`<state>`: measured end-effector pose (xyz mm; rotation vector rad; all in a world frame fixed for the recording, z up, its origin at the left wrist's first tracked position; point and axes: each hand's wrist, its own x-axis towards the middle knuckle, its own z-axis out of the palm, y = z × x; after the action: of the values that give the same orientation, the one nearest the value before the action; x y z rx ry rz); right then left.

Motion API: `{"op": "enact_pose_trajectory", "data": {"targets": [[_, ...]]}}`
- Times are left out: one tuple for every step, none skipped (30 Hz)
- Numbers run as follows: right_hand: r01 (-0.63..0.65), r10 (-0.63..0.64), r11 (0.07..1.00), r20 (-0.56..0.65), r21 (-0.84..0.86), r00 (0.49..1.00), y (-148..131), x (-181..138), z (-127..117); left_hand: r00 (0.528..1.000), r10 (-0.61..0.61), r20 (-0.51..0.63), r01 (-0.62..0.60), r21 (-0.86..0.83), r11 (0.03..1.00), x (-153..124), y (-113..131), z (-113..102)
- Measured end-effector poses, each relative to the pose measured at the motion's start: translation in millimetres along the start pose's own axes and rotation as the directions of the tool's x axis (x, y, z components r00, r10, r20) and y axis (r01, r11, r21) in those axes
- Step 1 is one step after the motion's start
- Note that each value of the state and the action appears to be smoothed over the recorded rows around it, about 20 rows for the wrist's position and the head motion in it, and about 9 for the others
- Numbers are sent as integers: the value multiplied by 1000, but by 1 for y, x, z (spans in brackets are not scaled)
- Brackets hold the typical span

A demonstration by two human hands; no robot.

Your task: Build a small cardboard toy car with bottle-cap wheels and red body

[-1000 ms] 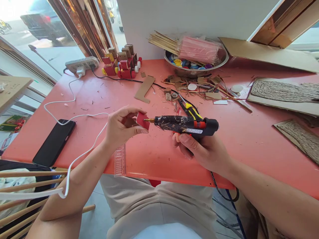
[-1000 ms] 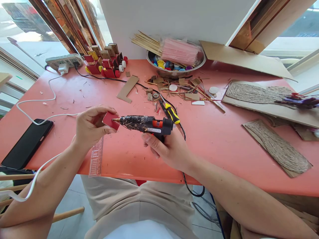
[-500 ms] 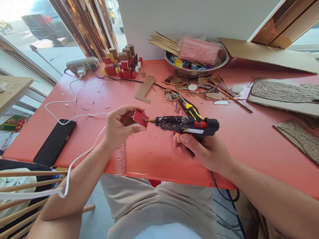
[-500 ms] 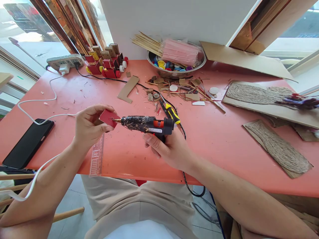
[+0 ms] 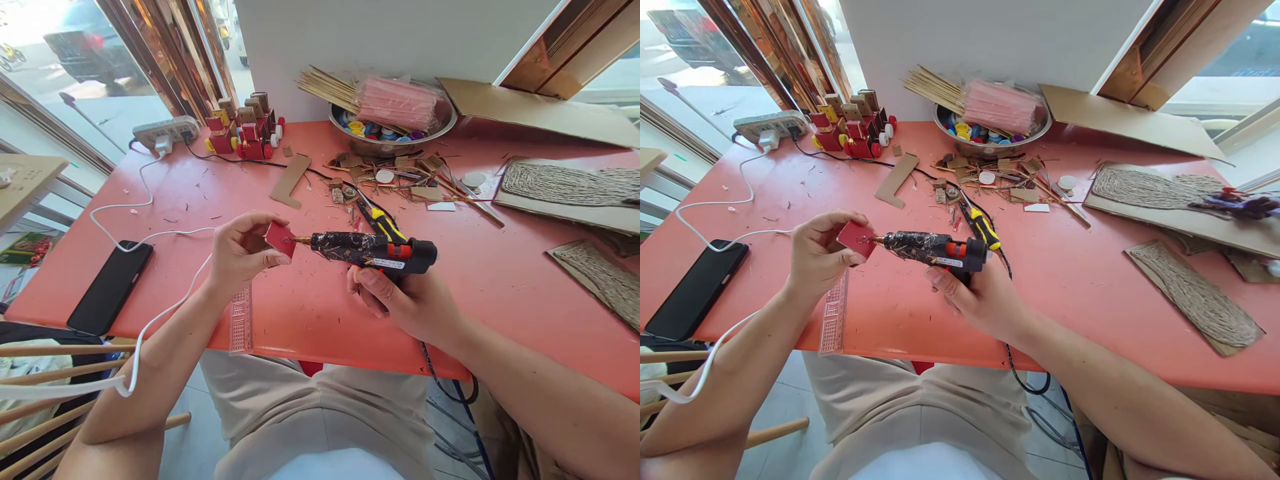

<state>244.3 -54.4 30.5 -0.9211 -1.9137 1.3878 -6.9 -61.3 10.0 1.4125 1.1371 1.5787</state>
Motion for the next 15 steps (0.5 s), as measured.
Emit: {"op": "enact_pose_trajectory", "data": {"targets": [[50, -50, 996, -7, -74, 999, 1, 0, -1, 1000, -1, 3, 1, 6, 1000, 0, 0, 0], [112, -116, 982, -18, -155, 993, 2, -1, -2, 1000, -1, 5, 1, 14, 1000, 0, 0, 0], [178, -189, 957, -28, -231, 982, 3, -2, -3, 1000, 0, 8, 0, 24, 1000, 0, 0, 0], [242, -262, 925, -29, -292, 965, 5, -2, -4, 1000, 0, 12, -1, 34, 999, 0, 0, 0], [297, -321, 895, -20, -334, 947, 6, -3, -5, 1000, 2, 18, -3, 44, 999, 0, 0, 0], [337, -364, 870, -8, -361, 931, 8, -4, -7, 1000, 4, 23, -5, 53, 999, 0, 0, 0], [366, -393, 850, 7, -378, 920, 9, -5, -8, 1000, 5, 26, -6, 61, 998, 0, 0, 0], [384, -409, 836, 21, -391, 912, 11, -6, -10, 1000, 5, 28, -7, 68, 998, 0, 0, 0], [388, -411, 828, 33, -404, 911, 12, -6, -11, 1000, 2, 26, -4, 73, 997, 0, 0, 0], [383, -400, 826, 49, -413, 915, 13, -5, -13, 1000, -5, 21, 3, 76, 997, 1, -1, -1], [369, -375, 829, 71, -421, 924, 14, -5, -16, 1000, -14, 12, 13, 75, 997, 2, -1, -2], [351, -343, 833, 100, -428, 934, 15, -3, -18, 1000, -24, 0, 24, 69, 997, 3, -2, -3], [330, -303, 837, 134, -437, 944, 15, -2, -20, 999, -33, -14, 34, 61, 998, 4, -3, -4], [312, -269, 839, 158, -445, 950, 15, 0, -23, 999, -40, -27, 42, 53, 998, 6, -4, -5], [296, -245, 841, 169, -453, 955, 14, 2, -25, 998, -46, -39, 48, 49, 998, 7, -5, -6]]}}
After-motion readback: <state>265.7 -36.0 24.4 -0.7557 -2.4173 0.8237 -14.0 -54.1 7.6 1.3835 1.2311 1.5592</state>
